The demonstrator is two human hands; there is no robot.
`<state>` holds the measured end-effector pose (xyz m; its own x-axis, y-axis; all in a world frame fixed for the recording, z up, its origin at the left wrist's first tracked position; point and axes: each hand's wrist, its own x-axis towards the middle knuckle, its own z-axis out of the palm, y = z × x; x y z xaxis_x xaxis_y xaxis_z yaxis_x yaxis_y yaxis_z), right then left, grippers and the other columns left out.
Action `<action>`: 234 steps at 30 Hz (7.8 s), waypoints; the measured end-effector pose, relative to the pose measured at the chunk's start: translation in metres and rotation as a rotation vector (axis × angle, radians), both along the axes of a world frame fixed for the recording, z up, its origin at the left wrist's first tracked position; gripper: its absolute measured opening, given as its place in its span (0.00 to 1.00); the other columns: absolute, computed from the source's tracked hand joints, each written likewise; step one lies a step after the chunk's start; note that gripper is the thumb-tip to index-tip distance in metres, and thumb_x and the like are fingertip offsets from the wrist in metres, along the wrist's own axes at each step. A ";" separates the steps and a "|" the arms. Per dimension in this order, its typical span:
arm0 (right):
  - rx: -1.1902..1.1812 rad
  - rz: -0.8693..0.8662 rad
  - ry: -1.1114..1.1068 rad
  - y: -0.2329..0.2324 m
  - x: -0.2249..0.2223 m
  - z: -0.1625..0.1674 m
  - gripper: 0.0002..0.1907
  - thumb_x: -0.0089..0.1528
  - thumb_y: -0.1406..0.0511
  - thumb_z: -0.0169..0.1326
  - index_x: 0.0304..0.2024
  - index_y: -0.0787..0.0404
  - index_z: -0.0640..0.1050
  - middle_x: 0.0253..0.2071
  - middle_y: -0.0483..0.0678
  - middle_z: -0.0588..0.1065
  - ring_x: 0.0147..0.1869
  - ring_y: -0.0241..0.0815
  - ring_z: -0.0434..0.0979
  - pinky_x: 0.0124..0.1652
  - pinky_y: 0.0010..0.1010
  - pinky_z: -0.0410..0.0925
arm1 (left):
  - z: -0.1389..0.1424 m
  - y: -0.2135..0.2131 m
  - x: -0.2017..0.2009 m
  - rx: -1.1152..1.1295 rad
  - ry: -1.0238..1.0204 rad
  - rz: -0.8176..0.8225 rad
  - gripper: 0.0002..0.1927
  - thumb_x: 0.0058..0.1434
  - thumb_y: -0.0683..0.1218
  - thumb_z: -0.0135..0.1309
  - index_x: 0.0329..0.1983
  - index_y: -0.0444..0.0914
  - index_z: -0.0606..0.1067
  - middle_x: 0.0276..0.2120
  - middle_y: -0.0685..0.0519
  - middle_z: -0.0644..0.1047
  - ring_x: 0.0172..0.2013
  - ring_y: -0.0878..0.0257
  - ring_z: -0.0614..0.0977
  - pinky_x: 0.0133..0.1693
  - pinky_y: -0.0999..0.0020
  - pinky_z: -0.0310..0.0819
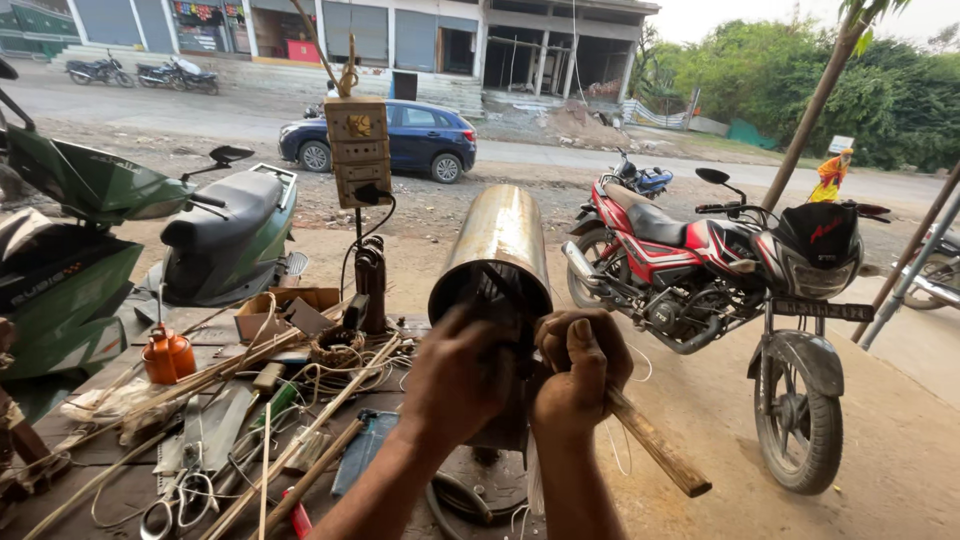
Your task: The person holds a large metal cylinder on a stand and uses a wooden stick to push and arrange white wire inside it, adjusting the wire by hand and with the stick to position it along the cylinder's interior.
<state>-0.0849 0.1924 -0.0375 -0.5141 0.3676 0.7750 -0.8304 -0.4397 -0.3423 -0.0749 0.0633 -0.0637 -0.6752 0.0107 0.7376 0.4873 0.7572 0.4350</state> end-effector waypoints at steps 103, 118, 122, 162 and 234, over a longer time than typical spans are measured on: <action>-0.090 0.236 0.097 0.024 -0.038 -0.006 0.06 0.59 0.69 0.51 0.33 0.69 0.73 0.23 0.46 0.67 0.22 0.31 0.54 0.26 0.27 0.52 | 0.011 0.008 -0.040 0.729 -0.166 -0.009 0.38 0.66 0.50 0.48 0.77 0.43 0.49 0.57 0.43 0.78 0.55 0.55 0.81 0.56 0.62 0.74; -0.305 0.308 0.078 0.017 0.027 -0.011 0.07 0.61 0.69 0.52 0.34 0.71 0.73 0.20 0.44 0.60 0.24 0.34 0.52 0.32 0.32 0.53 | 0.010 0.011 -0.040 0.707 -0.077 -0.034 0.41 0.64 0.49 0.51 0.78 0.41 0.49 0.61 0.39 0.74 0.59 0.51 0.78 0.58 0.60 0.70; -0.246 0.363 0.024 0.024 0.063 -0.025 0.08 0.60 0.69 0.54 0.36 0.70 0.74 0.22 0.46 0.62 0.27 0.40 0.56 0.35 0.35 0.55 | 0.013 0.010 -0.038 0.739 -0.211 0.012 0.45 0.58 0.47 0.48 0.78 0.45 0.47 0.58 0.40 0.77 0.54 0.50 0.82 0.55 0.60 0.75; -0.285 0.311 0.164 0.019 0.068 -0.041 0.14 0.64 0.63 0.58 0.40 0.71 0.76 0.24 0.48 0.69 0.27 0.39 0.64 0.35 0.33 0.61 | 0.009 0.007 -0.045 0.740 -0.100 -0.082 0.44 0.63 0.50 0.50 0.79 0.43 0.45 0.59 0.42 0.77 0.57 0.53 0.79 0.57 0.60 0.72; 0.084 0.196 0.160 0.015 -0.048 -0.004 0.09 0.58 0.68 0.51 0.36 0.70 0.73 0.22 0.45 0.64 0.23 0.32 0.54 0.28 0.28 0.51 | 0.009 -0.002 -0.043 0.762 -0.169 -0.153 0.44 0.60 0.42 0.47 0.78 0.41 0.43 0.59 0.40 0.75 0.56 0.51 0.81 0.57 0.60 0.74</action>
